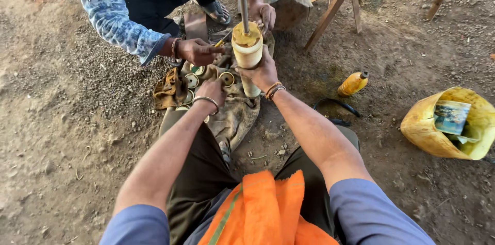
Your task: The person holds a wooden disc mounted on a vertical metal rod while a coworker uses a chisel to shape its surface. The person rotates the disc, applies liquid from a bottle, and places finished discs onto a cloth on the ground.
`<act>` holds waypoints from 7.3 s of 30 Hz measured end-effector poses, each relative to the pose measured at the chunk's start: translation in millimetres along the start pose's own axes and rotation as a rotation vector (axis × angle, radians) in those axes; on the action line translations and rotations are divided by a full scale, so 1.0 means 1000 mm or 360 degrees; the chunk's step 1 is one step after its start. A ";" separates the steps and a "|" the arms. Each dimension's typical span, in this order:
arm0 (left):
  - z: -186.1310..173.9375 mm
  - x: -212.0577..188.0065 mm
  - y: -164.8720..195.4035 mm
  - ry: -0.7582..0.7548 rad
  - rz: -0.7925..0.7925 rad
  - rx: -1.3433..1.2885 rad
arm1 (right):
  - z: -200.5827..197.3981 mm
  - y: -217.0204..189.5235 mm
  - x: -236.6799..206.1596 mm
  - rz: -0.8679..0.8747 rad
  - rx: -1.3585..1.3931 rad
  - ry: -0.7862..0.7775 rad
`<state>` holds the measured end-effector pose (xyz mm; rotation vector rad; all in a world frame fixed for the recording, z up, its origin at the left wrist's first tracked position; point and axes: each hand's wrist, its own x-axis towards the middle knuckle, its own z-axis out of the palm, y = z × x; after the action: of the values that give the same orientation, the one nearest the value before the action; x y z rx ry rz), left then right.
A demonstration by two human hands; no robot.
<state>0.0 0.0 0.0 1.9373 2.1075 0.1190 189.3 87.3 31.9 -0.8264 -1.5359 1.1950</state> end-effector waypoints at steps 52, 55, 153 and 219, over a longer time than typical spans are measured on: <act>0.017 0.086 0.129 0.1232 0.0437 -0.1868 | -0.029 -0.070 0.024 -0.0263 0.0106 0.0057; 0.009 0.087 0.132 0.1109 0.0493 -0.1890 | -0.041 -0.076 0.034 -0.0274 0.0012 0.0009; -0.080 0.056 0.105 0.0891 0.0425 -0.1876 | -0.022 -0.208 0.100 -0.1058 -0.0506 0.0319; -0.062 0.045 0.092 0.0984 0.0544 -0.1855 | 0.023 -0.078 0.019 -0.0594 -0.0629 0.0586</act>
<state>69.4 61.8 75.5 1.4932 1.2972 1.7331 166.3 75.9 111.3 -0.9040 -1.5459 0.4433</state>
